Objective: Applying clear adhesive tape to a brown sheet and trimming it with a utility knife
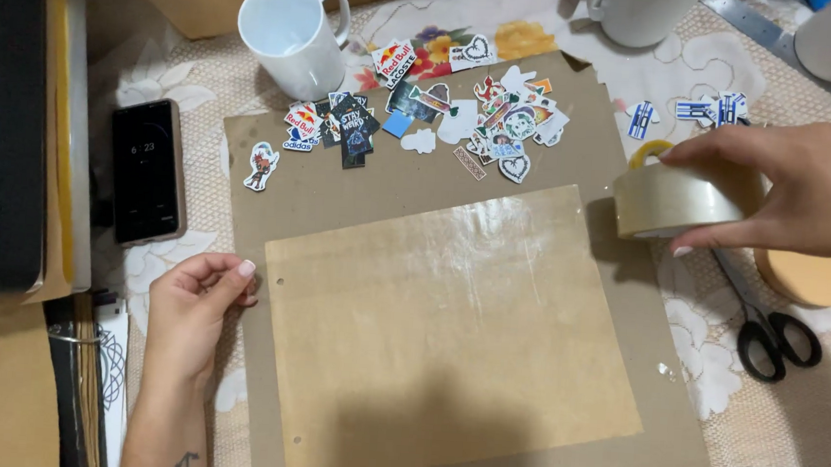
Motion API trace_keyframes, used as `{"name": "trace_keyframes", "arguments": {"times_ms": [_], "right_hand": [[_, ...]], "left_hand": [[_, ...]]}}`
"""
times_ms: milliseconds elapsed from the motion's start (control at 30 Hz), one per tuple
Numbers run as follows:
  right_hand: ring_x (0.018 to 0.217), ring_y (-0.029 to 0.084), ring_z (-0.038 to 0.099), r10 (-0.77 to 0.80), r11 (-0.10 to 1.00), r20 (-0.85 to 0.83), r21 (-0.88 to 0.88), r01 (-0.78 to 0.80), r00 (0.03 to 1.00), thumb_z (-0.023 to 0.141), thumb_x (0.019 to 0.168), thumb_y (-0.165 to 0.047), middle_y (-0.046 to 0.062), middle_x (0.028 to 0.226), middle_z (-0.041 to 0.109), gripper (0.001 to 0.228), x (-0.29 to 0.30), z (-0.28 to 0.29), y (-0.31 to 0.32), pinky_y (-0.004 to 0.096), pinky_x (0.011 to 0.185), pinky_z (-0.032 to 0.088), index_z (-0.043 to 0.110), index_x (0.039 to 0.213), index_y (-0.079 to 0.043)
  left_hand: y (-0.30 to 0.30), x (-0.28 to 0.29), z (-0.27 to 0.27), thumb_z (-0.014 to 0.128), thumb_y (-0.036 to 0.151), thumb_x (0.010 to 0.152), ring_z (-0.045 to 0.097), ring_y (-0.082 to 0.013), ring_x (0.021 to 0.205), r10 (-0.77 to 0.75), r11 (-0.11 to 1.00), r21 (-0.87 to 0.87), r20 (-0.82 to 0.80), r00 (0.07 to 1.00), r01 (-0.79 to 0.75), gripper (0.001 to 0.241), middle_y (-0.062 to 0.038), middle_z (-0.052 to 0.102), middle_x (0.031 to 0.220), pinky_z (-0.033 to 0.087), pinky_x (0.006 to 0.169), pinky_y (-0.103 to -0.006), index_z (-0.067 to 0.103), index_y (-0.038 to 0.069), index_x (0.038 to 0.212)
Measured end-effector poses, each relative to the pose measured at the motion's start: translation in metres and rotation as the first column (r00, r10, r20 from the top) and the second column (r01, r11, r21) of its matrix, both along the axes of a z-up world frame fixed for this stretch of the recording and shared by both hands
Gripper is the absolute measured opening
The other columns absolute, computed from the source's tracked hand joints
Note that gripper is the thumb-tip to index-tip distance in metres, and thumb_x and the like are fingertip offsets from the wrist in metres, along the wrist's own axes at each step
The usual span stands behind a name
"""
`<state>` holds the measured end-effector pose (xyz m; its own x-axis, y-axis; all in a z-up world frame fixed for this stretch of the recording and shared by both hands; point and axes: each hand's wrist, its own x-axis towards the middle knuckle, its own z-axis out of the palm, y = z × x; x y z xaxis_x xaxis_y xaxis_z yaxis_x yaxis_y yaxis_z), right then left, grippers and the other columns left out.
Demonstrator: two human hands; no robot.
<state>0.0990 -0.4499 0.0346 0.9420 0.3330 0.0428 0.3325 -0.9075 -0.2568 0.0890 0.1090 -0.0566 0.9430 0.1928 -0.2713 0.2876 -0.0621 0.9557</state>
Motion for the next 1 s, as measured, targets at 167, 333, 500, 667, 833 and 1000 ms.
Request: {"name": "trace_keyframes", "arguments": {"times_ms": [167, 333, 500, 667, 833, 1000], "right_hand": [[0.097, 0.015, 0.072, -0.004, 0.994, -0.053, -0.107, -0.002, 0.999, 0.089, 0.047, -0.058, -0.015, 0.116, 0.074, 0.087, 0.008, -0.012, -0.005, 0.033, 0.081, 0.053, 0.067, 0.126, -0.030], [0.093, 0.014, 0.073, 0.004, 0.996, -0.070, -0.094, -0.010, 0.998, 0.090, 0.047, -0.057, -0.014, 0.111, 0.076, 0.085, 0.014, -0.010, 0.000, 0.032, 0.076, 0.054, 0.067, 0.124, -0.030], [0.093, 0.015, 0.075, 0.039, 0.995, -0.086, -0.090, -0.047, 0.996, 0.090, 0.048, -0.056, -0.011, 0.110, 0.077, 0.084, 0.020, -0.008, 0.004, 0.034, 0.075, 0.056, 0.066, 0.124, -0.027], [0.091, 0.015, 0.076, -0.009, 0.995, -0.077, -0.100, 0.001, 0.997, 0.091, 0.045, -0.055, -0.010, 0.111, 0.078, 0.086, 0.026, -0.011, -0.008, 0.032, 0.074, 0.057, 0.068, 0.124, -0.031], [0.090, 0.016, 0.075, 0.003, 0.996, -0.043, -0.094, -0.007, 0.999, 0.090, 0.045, -0.058, -0.009, 0.104, 0.078, 0.083, 0.025, -0.013, -0.007, 0.032, 0.075, 0.054, 0.069, 0.120, -0.031], [0.090, 0.016, 0.075, -0.024, 0.989, -0.142, -0.148, 0.002, 0.990, 0.090, 0.047, -0.060, -0.012, 0.104, 0.078, 0.087, 0.028, -0.002, 0.011, 0.033, 0.076, 0.054, 0.065, 0.126, -0.034]], "left_hand": [[0.001, -0.001, -0.005, 0.074, 0.002, 0.089, 0.060, -0.0154, 0.067, 0.023, 0.998, 0.053, 0.000, 1.000, -0.023, 0.010, -0.011, 0.067, 0.078, 0.056, 0.069, -0.0262, 0.069, -0.001, 0.098], [0.001, 0.000, -0.005, 0.074, 0.003, 0.088, 0.062, -0.0151, 0.072, 0.042, 0.999, 0.021, -0.030, 0.999, -0.042, 0.011, -0.011, 0.067, 0.079, 0.057, 0.068, -0.0269, 0.069, 0.000, 0.098], [-0.001, 0.001, -0.004, 0.074, 0.003, 0.089, 0.062, -0.0140, 0.072, 0.035, 0.999, 0.037, -0.039, 0.999, -0.033, 0.010, -0.010, 0.067, 0.080, 0.057, 0.067, -0.0262, 0.070, 0.001, 0.097], [-0.011, 0.002, 0.006, 0.076, 0.004, 0.087, 0.056, -0.0141, 0.066, 0.013, 0.992, 0.123, -0.072, 0.997, -0.004, 0.009, -0.007, 0.066, 0.076, 0.048, 0.064, -0.0235, 0.072, 0.001, 0.095], [-0.007, 0.003, 0.000, 0.075, 0.007, 0.088, 0.057, -0.0125, 0.070, -0.012, 0.993, 0.113, -0.040, 0.999, 0.017, 0.009, -0.006, 0.066, 0.079, 0.049, 0.064, -0.0238, 0.071, 0.002, 0.095], [0.000, 0.003, -0.011, 0.073, 0.006, 0.089, 0.059, -0.0111, 0.075, 0.012, 0.998, 0.060, -0.020, 1.000, -0.010, 0.010, -0.007, 0.065, 0.081, 0.053, 0.062, -0.0243, 0.069, 0.002, 0.097]]}}
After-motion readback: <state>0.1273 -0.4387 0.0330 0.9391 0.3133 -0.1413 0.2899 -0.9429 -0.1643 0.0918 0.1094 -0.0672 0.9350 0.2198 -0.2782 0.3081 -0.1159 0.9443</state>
